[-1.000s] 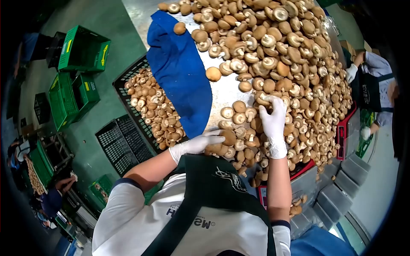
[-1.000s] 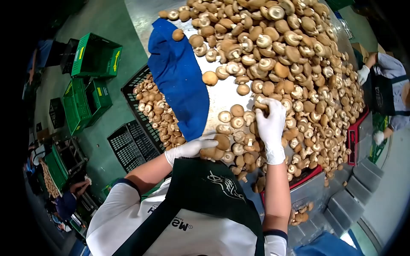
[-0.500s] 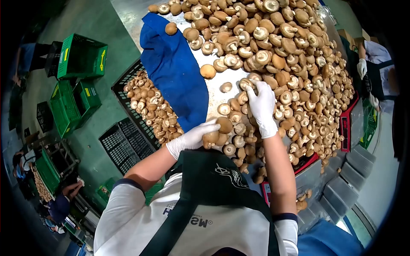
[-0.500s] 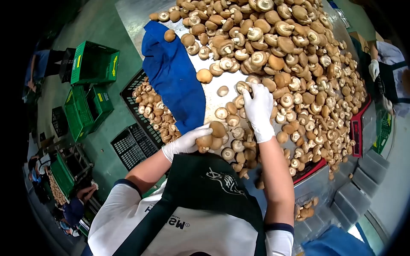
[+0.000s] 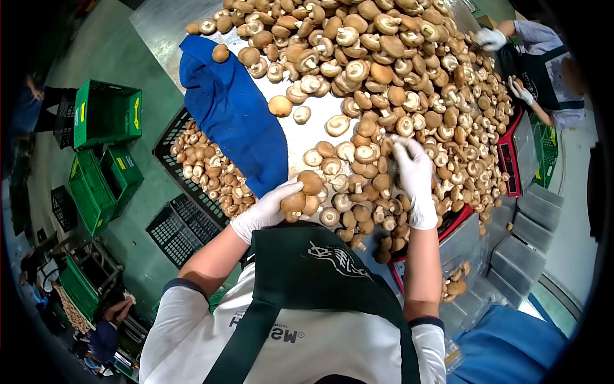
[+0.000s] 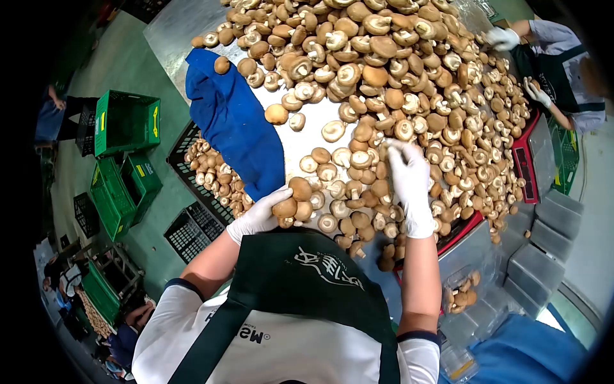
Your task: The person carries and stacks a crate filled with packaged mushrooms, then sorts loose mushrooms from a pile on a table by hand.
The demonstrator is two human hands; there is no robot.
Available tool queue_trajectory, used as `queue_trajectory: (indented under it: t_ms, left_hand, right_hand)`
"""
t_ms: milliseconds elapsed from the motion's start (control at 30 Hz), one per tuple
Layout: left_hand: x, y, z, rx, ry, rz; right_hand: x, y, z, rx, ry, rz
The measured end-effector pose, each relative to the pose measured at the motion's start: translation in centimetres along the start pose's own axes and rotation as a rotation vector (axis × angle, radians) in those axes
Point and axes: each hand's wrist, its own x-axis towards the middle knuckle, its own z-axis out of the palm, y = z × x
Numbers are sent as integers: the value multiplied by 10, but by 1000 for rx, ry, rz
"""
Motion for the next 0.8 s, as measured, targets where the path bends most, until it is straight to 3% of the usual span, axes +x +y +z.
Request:
queue_trajectory:
  t_ms: [100,200,300,400,500,533,567,633,700,800]
  left_hand:
    - [1,-2,7,0,80,28]
    - [1,0,13,1,80,-6]
    - [1,2,17,15,61,6]
    - [-5,11,31,14,79,20]
    - [-7,18,24,4,-13,27]
    - [-5,19,22,8,-36,67]
    - [-9,25,38,9,-36,130]
    - [-5,24,29,-44,-18,86]
    - [-1,21,23,-54,-80,30]
    - [-2,15,22,-71,-75,-24]
  right_hand:
    - [19,-21,5,-113,181,-159]
    - [22,-50,41,-168,27,-306]
    - [26,-27,93,-475,-46,-531]
    - [26,-19,100,-504,56,-542]
    - [12,-25,85,-367,-2,-436]
    - [3,-28,80,-284,-99,-297]
    - [-12,-30,78,-205,-100,-328]
    - [-40,-36,66,15,-308,-368]
    - [-51,-39,61,-41,-246,-427]
    - [-35,-40,39,19,-430,-414]
